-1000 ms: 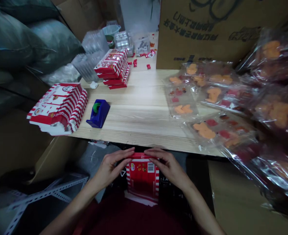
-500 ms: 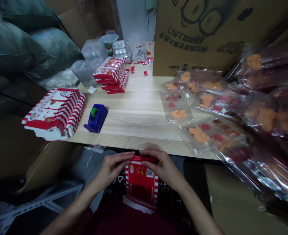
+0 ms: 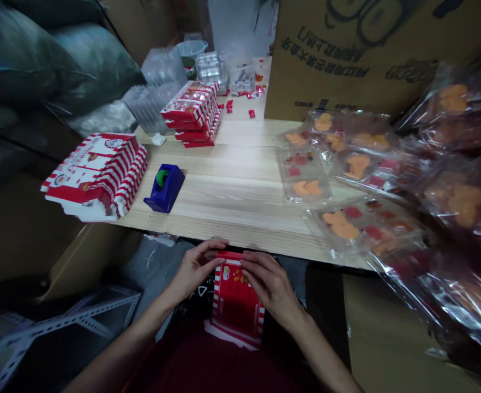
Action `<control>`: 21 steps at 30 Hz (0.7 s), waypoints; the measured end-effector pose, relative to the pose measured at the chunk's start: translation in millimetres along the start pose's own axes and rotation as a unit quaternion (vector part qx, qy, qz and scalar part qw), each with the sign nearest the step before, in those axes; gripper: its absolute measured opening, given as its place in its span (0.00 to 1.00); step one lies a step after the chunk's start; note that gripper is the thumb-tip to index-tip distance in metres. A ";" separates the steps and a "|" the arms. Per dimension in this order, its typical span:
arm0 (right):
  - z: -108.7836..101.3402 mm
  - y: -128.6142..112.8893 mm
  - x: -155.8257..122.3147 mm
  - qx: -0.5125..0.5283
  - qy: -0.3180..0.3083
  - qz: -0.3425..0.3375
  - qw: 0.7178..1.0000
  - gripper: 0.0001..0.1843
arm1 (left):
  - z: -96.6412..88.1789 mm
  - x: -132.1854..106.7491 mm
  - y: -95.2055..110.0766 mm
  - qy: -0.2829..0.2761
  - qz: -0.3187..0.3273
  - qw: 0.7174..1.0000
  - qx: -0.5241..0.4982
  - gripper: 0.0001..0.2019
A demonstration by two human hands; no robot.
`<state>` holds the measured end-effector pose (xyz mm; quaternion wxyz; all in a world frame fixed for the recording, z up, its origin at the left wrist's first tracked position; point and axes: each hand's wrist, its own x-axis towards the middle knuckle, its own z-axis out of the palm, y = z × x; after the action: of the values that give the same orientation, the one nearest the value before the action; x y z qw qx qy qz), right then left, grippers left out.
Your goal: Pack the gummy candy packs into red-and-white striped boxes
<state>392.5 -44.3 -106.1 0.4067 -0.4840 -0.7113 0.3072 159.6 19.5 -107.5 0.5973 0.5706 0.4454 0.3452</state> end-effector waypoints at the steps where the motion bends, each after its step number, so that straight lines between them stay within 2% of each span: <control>1: -2.2 -0.9 0.8 0.011 0.008 0.021 1.000 0.17 | 1.2 0.2 -1.1 -0.005 -0.013 1.000 -0.015 0.13; 4: -7.2 -3.6 11.9 0.075 0.041 0.116 0.989 0.18 | 3.3 1.3 -0.5 -0.020 -0.036 0.999 -0.022 0.12; 6: -8.6 -3.0 23.2 0.110 0.048 0.157 0.980 0.16 | 3.2 2.7 1.6 -0.022 -0.036 0.999 -0.024 0.11; 9: -8.6 1.4 34.9 0.106 0.012 0.144 0.984 0.12 | 1.1 3.7 3.5 -0.018 -0.018 1.000 -0.010 0.10; 13: -7.2 3.3 33.3 0.089 -0.032 0.116 0.989 0.09 | -1.2 -0.3 5.2 -0.021 0.016 0.999 0.036 0.09; 17: -11.8 -5.4 31.8 0.123 -0.051 0.153 0.979 0.12 | 4.6 5.0 16.2 -0.012 0.046 0.998 0.041 0.08; 19: -18.5 -9.1 38.8 0.148 -0.031 0.173 0.973 0.13 | 7.2 17.8 26.2 -0.002 0.069 0.997 0.024 0.08; 21: -27.6 -7.9 50.8 0.171 0.038 0.190 0.966 0.14 | 5.1 35.6 36.5 -0.005 0.084 0.996 -0.004 0.16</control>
<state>403.1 1.9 -72.0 0.4446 -0.5447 -0.5274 0.4769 180.8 54.4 -76.6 0.5704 0.6055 0.3914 0.3934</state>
